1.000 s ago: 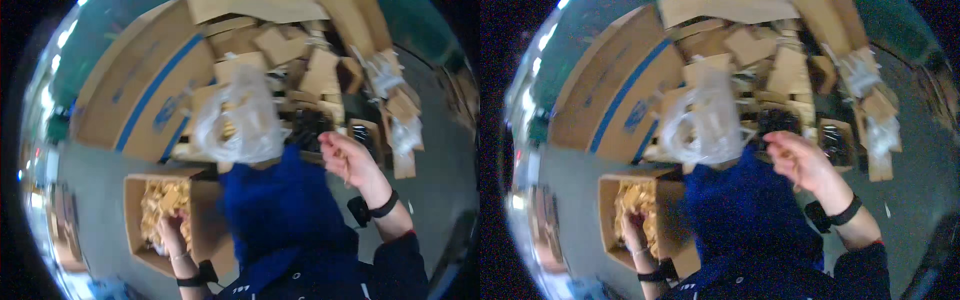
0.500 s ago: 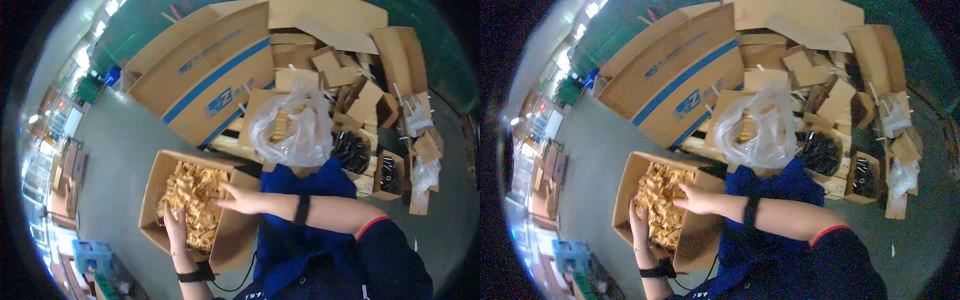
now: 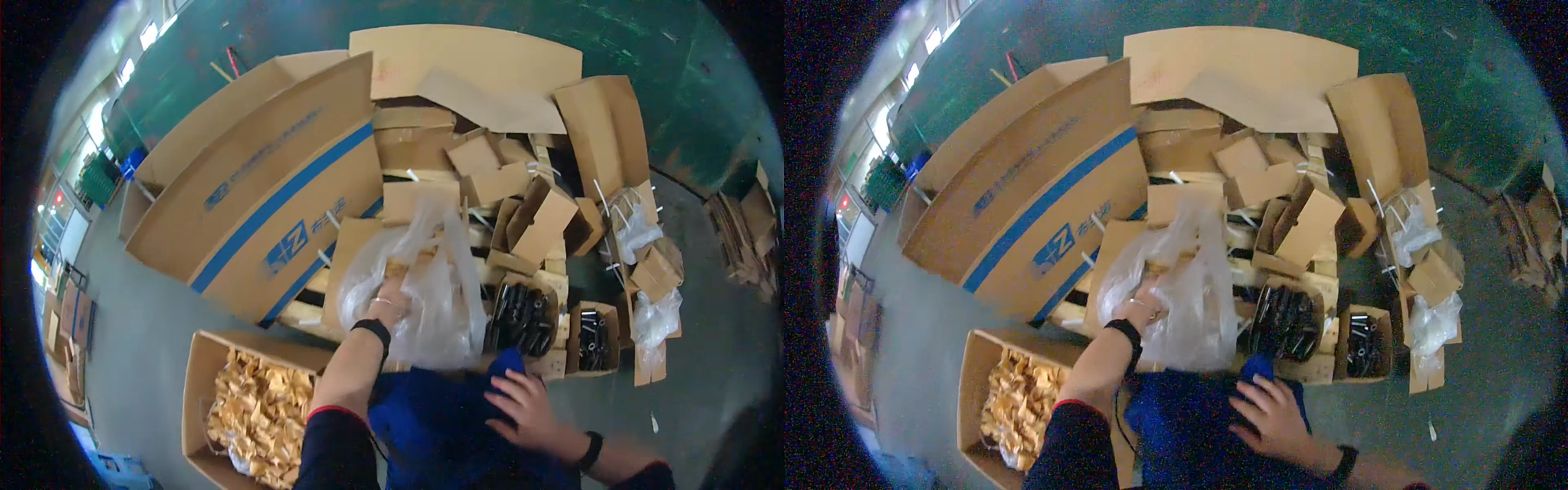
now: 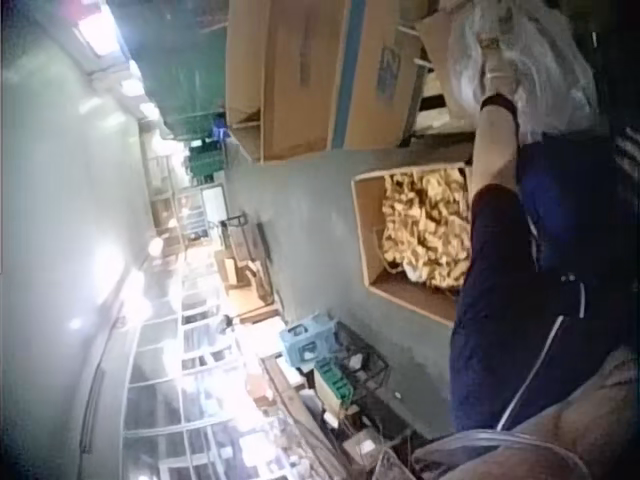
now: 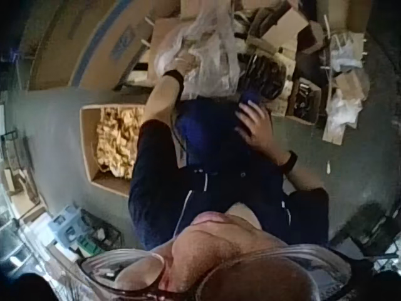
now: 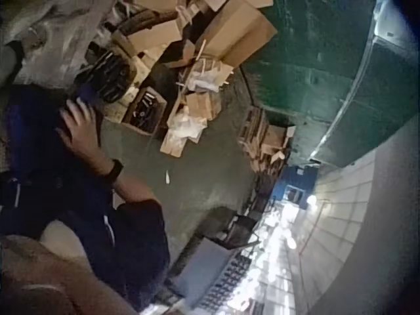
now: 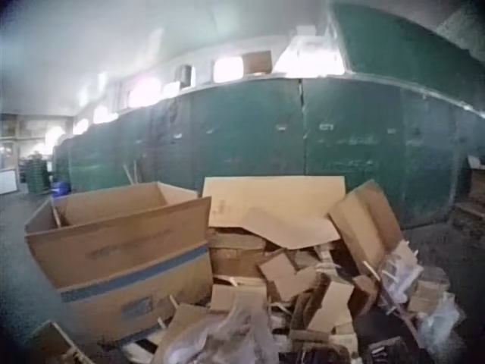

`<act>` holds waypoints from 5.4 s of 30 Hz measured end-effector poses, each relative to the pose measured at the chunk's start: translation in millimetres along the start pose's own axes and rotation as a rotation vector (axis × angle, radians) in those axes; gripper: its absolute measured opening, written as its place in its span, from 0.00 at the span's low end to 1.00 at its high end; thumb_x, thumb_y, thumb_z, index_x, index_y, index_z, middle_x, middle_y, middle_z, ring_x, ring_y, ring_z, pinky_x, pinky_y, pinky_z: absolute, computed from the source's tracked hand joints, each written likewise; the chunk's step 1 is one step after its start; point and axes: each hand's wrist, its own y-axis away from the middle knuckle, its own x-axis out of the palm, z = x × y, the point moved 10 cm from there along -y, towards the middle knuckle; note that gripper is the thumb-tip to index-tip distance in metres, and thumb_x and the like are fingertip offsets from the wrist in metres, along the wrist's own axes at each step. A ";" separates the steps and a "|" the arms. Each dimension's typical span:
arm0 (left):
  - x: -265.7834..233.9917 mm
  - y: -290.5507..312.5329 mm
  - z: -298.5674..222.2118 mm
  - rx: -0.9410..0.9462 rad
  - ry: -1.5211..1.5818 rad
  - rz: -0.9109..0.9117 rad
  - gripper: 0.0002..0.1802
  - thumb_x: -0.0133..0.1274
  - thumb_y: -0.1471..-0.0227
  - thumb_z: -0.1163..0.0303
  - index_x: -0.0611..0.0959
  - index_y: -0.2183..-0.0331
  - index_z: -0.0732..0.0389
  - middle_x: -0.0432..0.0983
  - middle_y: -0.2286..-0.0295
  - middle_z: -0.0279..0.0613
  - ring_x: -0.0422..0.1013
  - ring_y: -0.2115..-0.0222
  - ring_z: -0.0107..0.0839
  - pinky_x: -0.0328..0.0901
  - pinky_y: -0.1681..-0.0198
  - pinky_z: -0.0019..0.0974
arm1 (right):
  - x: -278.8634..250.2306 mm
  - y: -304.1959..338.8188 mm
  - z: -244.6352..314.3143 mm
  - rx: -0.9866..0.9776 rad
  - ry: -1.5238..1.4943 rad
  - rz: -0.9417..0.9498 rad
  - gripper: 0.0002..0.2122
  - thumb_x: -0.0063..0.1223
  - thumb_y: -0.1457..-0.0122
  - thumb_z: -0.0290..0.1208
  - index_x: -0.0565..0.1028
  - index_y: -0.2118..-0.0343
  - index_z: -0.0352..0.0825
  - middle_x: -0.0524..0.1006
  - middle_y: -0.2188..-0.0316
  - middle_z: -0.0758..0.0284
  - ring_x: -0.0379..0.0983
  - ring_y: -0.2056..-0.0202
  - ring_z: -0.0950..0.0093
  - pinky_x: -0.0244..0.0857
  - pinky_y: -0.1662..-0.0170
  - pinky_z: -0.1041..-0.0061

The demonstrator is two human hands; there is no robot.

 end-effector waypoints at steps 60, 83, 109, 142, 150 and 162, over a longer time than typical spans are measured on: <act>31.5 66.0 52.6 -0.297 1.694 -0.392 0.14 0.53 0.61 0.70 0.71 0.69 0.62 0.70 0.82 0.39 0.67 0.83 0.27 0.61 0.84 0.28 | -87.0 44.4 16.7 0.184 -0.749 -0.301 0.03 0.46 0.51 0.23 0.66 0.74 0.31 0.68 0.77 0.62 0.67 0.75 0.67 0.61 0.71 0.74; -173.4 306.0 -209.8 0.565 0.573 -0.639 0.06 0.57 0.70 0.79 0.77 0.81 0.63 0.71 0.79 0.40 0.69 0.77 0.34 0.65 0.75 0.30 | -69.5 33.8 0.7 0.256 -0.821 -0.323 0.02 0.46 0.51 0.21 0.68 0.74 0.31 0.70 0.80 0.68 0.66 0.80 0.80 0.60 0.78 0.82; -61.5 264.2 -248.3 -0.078 2.257 0.615 0.14 0.44 0.51 0.58 0.68 0.72 0.60 0.68 0.78 0.38 0.65 0.78 0.26 0.60 0.76 0.27 | -104.8 61.7 38.7 -0.221 -0.512 -0.343 0.09 0.50 0.55 0.25 0.67 0.69 0.33 0.66 0.71 0.63 0.65 0.70 0.66 0.62 0.68 0.71; -105.9 266.0 -224.5 0.316 2.227 0.230 0.14 0.47 0.55 0.65 0.62 0.65 0.54 0.59 0.71 0.44 0.63 0.75 0.32 0.62 0.77 0.28 | -89.2 49.4 12.9 0.166 -0.679 -0.174 0.11 0.50 0.51 0.37 0.67 0.77 0.34 0.69 0.78 0.64 0.68 0.77 0.66 0.61 0.75 0.71; -73.8 255.3 -216.8 0.048 1.897 0.316 0.13 0.44 0.53 0.68 0.62 0.65 0.60 0.66 0.74 0.40 0.64 0.75 0.24 0.61 0.76 0.25 | -82.6 45.7 43.5 -0.139 -0.189 -0.143 0.06 0.48 0.55 0.30 0.65 0.80 0.34 0.65 0.81 0.64 0.66 0.78 0.66 0.61 0.78 0.70; -125.8 271.2 -219.5 0.413 2.135 -0.062 0.13 0.45 0.61 0.72 0.57 0.74 0.56 0.60 0.77 0.41 0.58 0.77 0.24 0.55 0.74 0.24 | -50.4 54.5 -13.9 0.304 -1.102 -0.322 0.05 0.43 0.50 0.27 0.67 0.78 0.31 0.65 0.83 0.66 0.63 0.80 0.76 0.57 0.76 0.76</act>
